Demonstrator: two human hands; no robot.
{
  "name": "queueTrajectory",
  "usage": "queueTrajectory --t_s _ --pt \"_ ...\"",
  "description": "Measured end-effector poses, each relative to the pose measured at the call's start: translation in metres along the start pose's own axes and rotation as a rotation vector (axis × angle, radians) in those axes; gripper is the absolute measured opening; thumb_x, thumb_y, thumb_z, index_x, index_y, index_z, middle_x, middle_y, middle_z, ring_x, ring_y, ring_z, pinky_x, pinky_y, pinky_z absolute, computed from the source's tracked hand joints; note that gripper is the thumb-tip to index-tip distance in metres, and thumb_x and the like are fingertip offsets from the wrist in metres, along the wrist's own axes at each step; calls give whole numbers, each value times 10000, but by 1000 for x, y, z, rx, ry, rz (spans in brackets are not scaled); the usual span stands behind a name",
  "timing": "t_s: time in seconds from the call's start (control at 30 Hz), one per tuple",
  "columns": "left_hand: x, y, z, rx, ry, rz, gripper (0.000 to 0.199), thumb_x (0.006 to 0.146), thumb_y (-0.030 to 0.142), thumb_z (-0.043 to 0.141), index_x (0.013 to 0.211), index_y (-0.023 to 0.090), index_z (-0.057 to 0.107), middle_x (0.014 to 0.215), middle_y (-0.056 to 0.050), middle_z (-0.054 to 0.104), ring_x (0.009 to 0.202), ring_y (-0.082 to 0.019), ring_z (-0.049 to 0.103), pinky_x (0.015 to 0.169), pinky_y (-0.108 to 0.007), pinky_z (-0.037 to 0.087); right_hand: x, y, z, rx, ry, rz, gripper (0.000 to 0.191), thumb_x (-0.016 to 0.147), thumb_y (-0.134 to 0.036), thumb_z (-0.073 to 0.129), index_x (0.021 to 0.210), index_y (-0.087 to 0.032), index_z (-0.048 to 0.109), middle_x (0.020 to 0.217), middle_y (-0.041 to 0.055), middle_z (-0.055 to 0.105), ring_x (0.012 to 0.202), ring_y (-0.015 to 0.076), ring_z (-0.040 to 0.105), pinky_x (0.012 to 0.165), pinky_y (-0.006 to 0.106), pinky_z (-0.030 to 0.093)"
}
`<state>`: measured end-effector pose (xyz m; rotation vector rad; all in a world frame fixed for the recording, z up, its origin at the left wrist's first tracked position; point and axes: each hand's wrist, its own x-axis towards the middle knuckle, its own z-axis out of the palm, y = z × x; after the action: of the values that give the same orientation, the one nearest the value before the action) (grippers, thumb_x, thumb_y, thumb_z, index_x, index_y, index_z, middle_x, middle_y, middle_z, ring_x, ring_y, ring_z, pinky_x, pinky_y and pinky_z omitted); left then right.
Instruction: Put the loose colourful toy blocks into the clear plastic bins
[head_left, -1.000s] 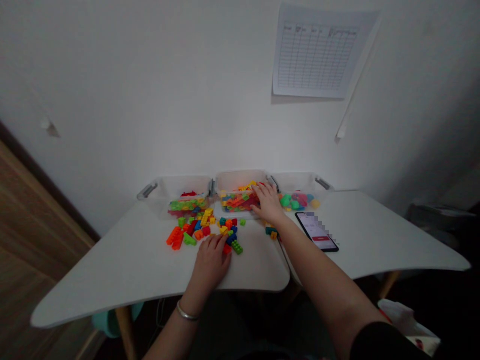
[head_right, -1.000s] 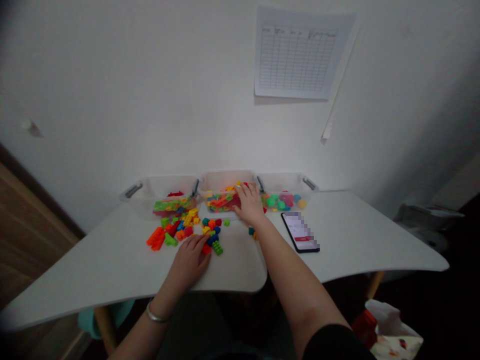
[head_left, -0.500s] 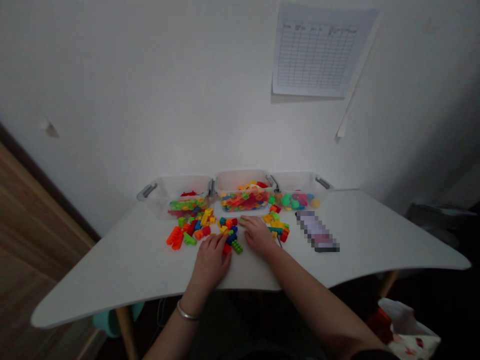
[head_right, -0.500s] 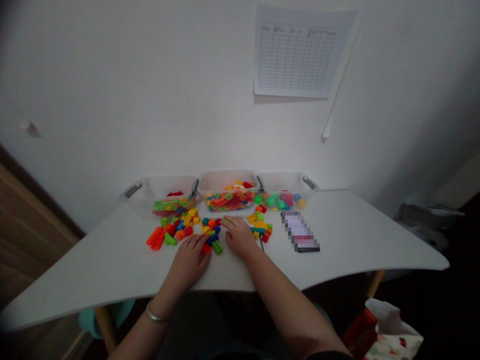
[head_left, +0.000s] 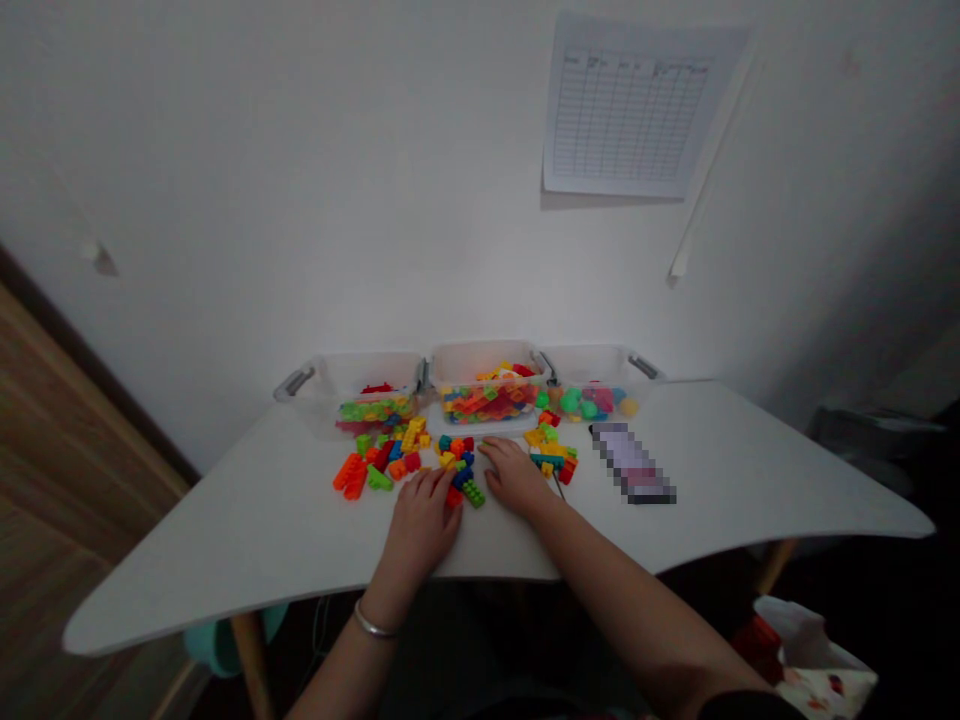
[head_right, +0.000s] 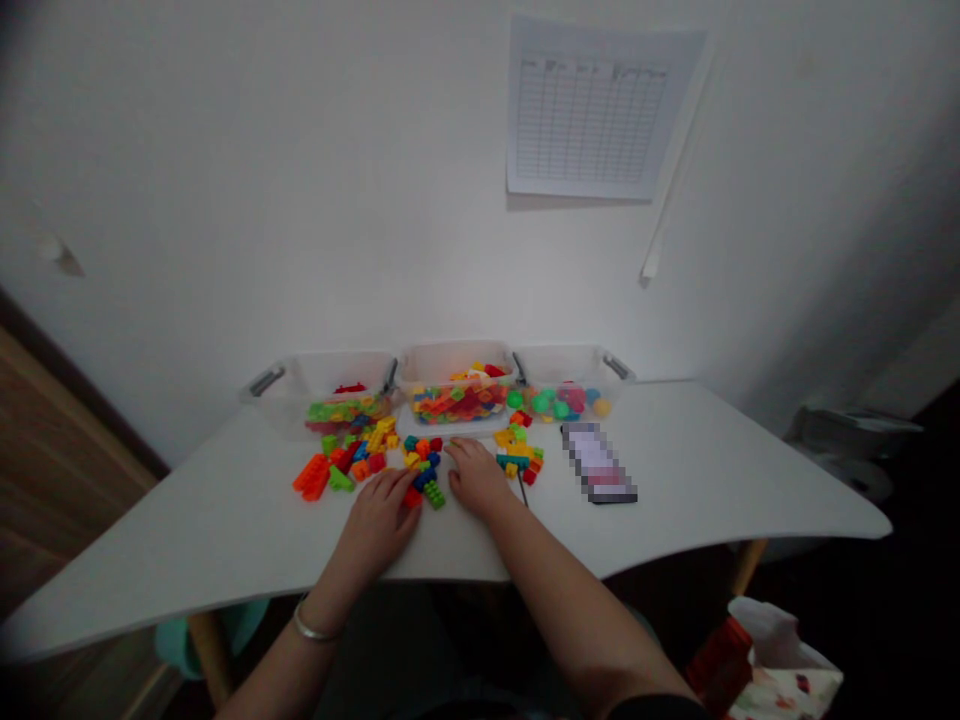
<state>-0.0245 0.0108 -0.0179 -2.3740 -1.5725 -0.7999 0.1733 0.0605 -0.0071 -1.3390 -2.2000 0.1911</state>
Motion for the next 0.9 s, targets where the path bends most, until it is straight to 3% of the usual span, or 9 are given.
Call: queueTrajectory --t_s 0.17,0.3,0.73,0.9 --pt "0 0 -1 -6 -13 4 445 878 306 504 1297 169 564 1238 -135 635 1176 -298 542 1028 -513 443 -2 -3 -5 -17 73 26 336 801 -63 529 1093 -168 657 1138 104 628 1107 223 544 1010 369 452" --pt "0 0 -1 -16 -13 1 444 879 306 498 1297 172 563 1241 -132 632 1180 -299 537 1030 -511 440 -2 -5 -5 -63 114 36 245 819 -89 550 1015 -175 668 1074 108 627 1051 244 550 959 383 479" --pt "0 1 -2 0 -29 -5 459 884 298 487 1315 154 552 1242 -141 630 1183 -302 531 1040 -511 429 1 4 5 -48 82 142 268 844 -119 579 1096 -170 652 1067 111 680 1058 258 588 983 410 467" --pt "0 0 -1 -2 -13 -6 447 883 300 486 1303 167 560 1234 -132 636 1177 -300 536 1029 -507 438 0 6 4 90 190 74 289 848 -114 537 1101 -191 654 1068 96 680 1042 234 606 967 413 481"
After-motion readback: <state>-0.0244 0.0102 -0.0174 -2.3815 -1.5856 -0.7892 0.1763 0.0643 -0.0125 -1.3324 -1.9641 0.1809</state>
